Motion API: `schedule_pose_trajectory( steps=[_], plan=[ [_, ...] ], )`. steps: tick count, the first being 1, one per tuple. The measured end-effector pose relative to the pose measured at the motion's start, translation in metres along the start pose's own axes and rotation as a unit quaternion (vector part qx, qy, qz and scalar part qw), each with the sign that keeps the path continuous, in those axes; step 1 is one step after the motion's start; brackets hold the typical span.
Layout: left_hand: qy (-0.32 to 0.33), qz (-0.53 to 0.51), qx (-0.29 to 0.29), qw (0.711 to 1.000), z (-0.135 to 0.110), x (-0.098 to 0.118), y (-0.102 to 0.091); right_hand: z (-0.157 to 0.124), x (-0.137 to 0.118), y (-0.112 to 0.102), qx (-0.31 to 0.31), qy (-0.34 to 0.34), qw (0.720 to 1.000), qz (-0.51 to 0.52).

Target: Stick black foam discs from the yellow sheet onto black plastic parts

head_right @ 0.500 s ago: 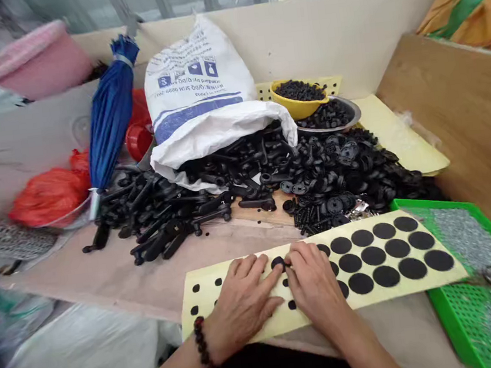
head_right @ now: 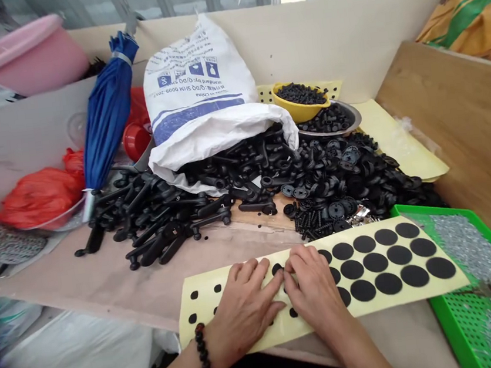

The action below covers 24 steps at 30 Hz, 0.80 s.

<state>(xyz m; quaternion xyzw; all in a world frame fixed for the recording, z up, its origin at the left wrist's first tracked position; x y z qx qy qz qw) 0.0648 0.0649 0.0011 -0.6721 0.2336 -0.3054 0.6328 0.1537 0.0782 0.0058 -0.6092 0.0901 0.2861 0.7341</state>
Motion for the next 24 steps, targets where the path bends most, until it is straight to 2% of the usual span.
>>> schedule_pose_trajectory(
  steps=[8, 13, 16, 19, 22, 24],
  plan=[
    [0.005, -0.057, -0.016, 0.998, -0.002, -0.004, -0.001, -0.005, -0.007, 0.003, -0.005, -0.026, 0.997, 0.067],
    [0.031, -0.137, -0.017, 0.99, 0.0, -0.019, -0.015, -0.008, -0.001, 0.009, -0.041, -0.021, 0.996, 0.082],
    [0.018, -0.143, 0.04, 0.989, 0.017, -0.043, -0.035, -0.011, 0.006, 0.012, -0.074, -0.004, 0.991, 0.115],
    [-0.007, -0.053, 0.087, 0.995, 0.049, -0.064, -0.049, -0.014, 0.015, 0.013, -0.102, 0.025, 0.982, 0.156],
    [-0.014, 0.033, 0.087, 0.996, 0.081, -0.068, -0.048, -0.016, 0.023, 0.011, -0.104, 0.06, 0.971, 0.208],
    [-0.013, 0.046, 0.079, 0.996, 0.095, -0.066, -0.042, -0.017, 0.026, 0.01, -0.099, 0.077, 0.962, 0.242]
  ],
)
Point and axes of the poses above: each hand's wrist, its own z-axis towards the middle knuckle, its own y-axis out of the palm, x = y × z, the point moved 9 cm from there along z, towards the middle knuckle, and after that the axes turned 4 degrees about -x, right-handed, at the moved point
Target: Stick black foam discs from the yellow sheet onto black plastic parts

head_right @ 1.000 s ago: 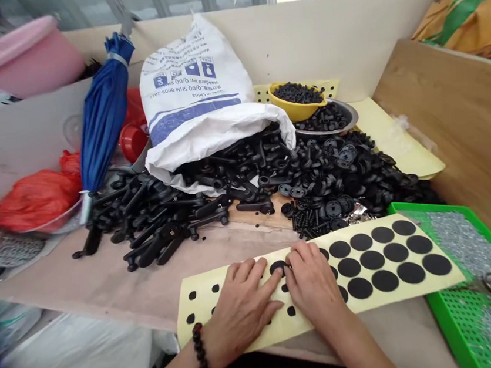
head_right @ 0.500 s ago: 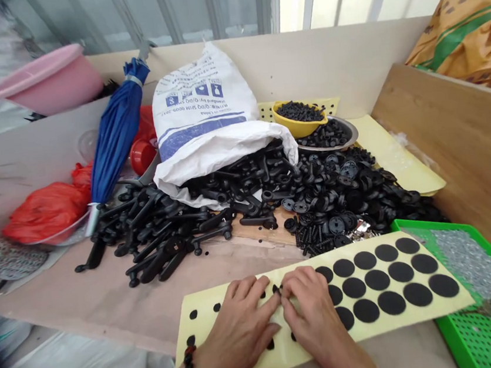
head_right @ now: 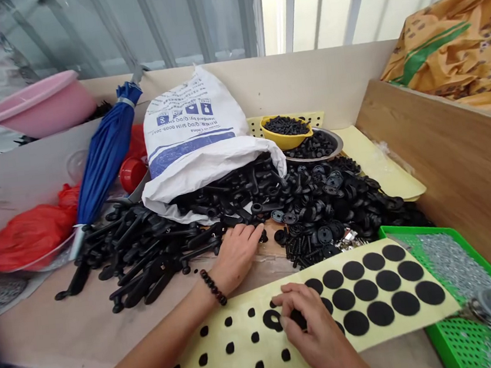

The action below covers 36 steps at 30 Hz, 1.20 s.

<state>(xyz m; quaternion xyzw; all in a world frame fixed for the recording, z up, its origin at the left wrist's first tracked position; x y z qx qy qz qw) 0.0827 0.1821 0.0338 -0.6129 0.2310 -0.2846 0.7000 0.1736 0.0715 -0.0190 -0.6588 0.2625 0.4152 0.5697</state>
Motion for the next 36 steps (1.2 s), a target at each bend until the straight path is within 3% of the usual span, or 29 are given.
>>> schedule_pose_trajectory(
  steps=[6, 9, 11, 13, 16, 18, 20, 22, 26, 36],
  plan=[
    [0.011, -0.035, -0.022, 0.999, -0.002, 0.003, 0.011, -0.001, -0.004, 0.001, 0.009, -0.009, 1.0, 0.023],
    [0.014, -0.075, -0.016, 0.997, -0.015, 0.0, 0.002, 0.0, -0.007, -0.001, 0.02, -0.022, 0.999, 0.034],
    [-0.017, -0.165, 0.0, 0.986, -0.025, -0.005, -0.008, 0.0, -0.006, -0.006, 0.032, -0.026, 0.995, 0.088],
    [-0.083, -0.337, -0.002, 0.938, -0.038, -0.012, -0.008, -0.001, 0.0, -0.014, 0.056, -0.012, 0.983, 0.175],
    [-0.174, -0.587, -0.064, 0.788, -0.058, -0.005, 0.015, -0.006, 0.013, -0.024, 0.093, 0.03, 0.949, 0.3],
    [-0.192, -0.667, -0.113, 0.711, -0.069, 0.01, 0.03, -0.008, 0.018, -0.025, 0.097, 0.05, 0.932, 0.347],
    [-0.178, -0.702, -0.151, 0.673, -0.075, 0.026, 0.037, -0.009, 0.017, -0.023, 0.09, 0.059, 0.923, 0.368],
    [-0.162, -0.708, -0.177, 0.664, -0.079, 0.035, 0.039, -0.009, 0.014, -0.021, 0.081, 0.06, 0.921, 0.376],
    [-0.16, -0.683, -0.203, 0.683, -0.082, 0.039, 0.038, -0.007, 0.01, -0.017, 0.073, 0.06, 0.923, 0.373],
    [-0.135, -0.664, -0.213, 0.704, -0.079, 0.044, 0.017, -0.003, 0.01, -0.016, 0.074, 0.069, 0.936, 0.338]
  ],
)
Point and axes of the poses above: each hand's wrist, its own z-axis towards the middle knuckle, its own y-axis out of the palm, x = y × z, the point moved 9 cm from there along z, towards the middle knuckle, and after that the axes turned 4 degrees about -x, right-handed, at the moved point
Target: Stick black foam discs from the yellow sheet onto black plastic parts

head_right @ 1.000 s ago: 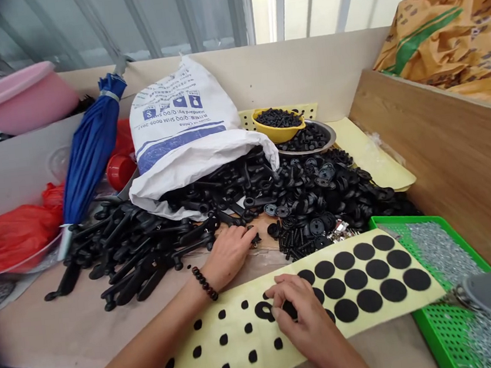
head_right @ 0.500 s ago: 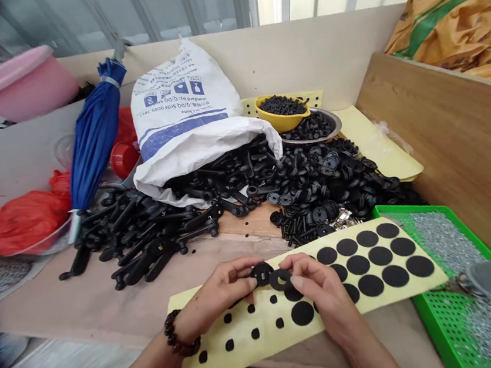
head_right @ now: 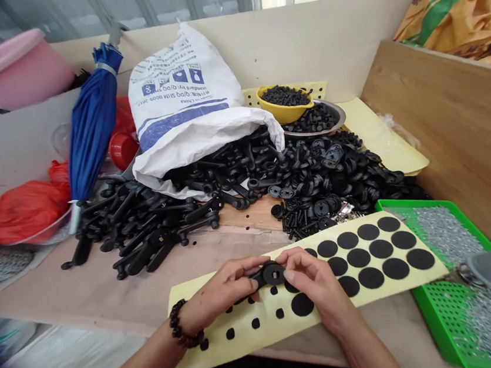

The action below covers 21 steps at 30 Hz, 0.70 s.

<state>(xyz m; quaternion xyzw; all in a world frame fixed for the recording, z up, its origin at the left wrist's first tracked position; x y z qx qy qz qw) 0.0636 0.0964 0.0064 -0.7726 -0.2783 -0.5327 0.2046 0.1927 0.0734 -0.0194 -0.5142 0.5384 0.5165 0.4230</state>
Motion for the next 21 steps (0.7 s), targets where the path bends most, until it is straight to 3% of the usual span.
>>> schedule_pose_trajectory(
  steps=[21],
  plan=[
    [0.0, 0.034, -0.018, 0.999, 0.0025, -0.0043, 0.0046, 0.0001, -0.0018, 0.0013, -0.003, -0.006, 0.998, -0.064]
  ],
)
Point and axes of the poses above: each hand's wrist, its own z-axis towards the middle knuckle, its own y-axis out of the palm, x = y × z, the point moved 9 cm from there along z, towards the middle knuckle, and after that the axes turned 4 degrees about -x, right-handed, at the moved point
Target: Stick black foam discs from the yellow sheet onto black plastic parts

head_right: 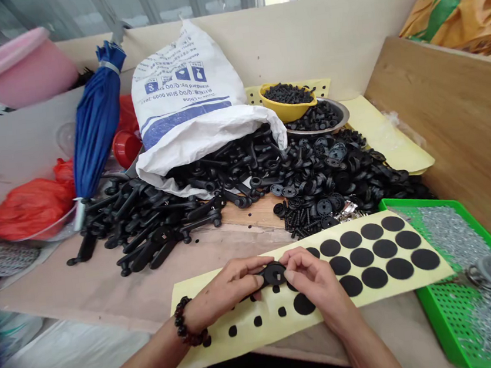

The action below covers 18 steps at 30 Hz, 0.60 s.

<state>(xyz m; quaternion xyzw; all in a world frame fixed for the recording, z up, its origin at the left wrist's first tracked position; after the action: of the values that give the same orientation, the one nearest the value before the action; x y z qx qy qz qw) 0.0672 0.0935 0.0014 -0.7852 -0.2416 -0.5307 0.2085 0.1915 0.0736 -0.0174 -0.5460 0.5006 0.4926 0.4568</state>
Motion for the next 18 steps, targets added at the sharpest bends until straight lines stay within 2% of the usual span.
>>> schedule_pose_trajectory(
  steps=[6, 13, 18],
  plan=[
    [0.02, -0.009, 0.005, 1.0, 0.002, -0.005, 0.0, 0.001, 0.001, -0.001, 0.007, 0.002, 1.0, 0.012],
    [0.015, -0.012, 0.013, 1.0, 0.005, -0.012, 0.0, -0.001, 0.003, 0.0, 0.011, -0.003, 1.0, 0.023],
    [0.021, -0.013, 0.036, 0.999, 0.005, -0.014, 0.0, 0.001, 0.009, -0.002, 0.014, -0.018, 1.0, 0.017]
  ],
)
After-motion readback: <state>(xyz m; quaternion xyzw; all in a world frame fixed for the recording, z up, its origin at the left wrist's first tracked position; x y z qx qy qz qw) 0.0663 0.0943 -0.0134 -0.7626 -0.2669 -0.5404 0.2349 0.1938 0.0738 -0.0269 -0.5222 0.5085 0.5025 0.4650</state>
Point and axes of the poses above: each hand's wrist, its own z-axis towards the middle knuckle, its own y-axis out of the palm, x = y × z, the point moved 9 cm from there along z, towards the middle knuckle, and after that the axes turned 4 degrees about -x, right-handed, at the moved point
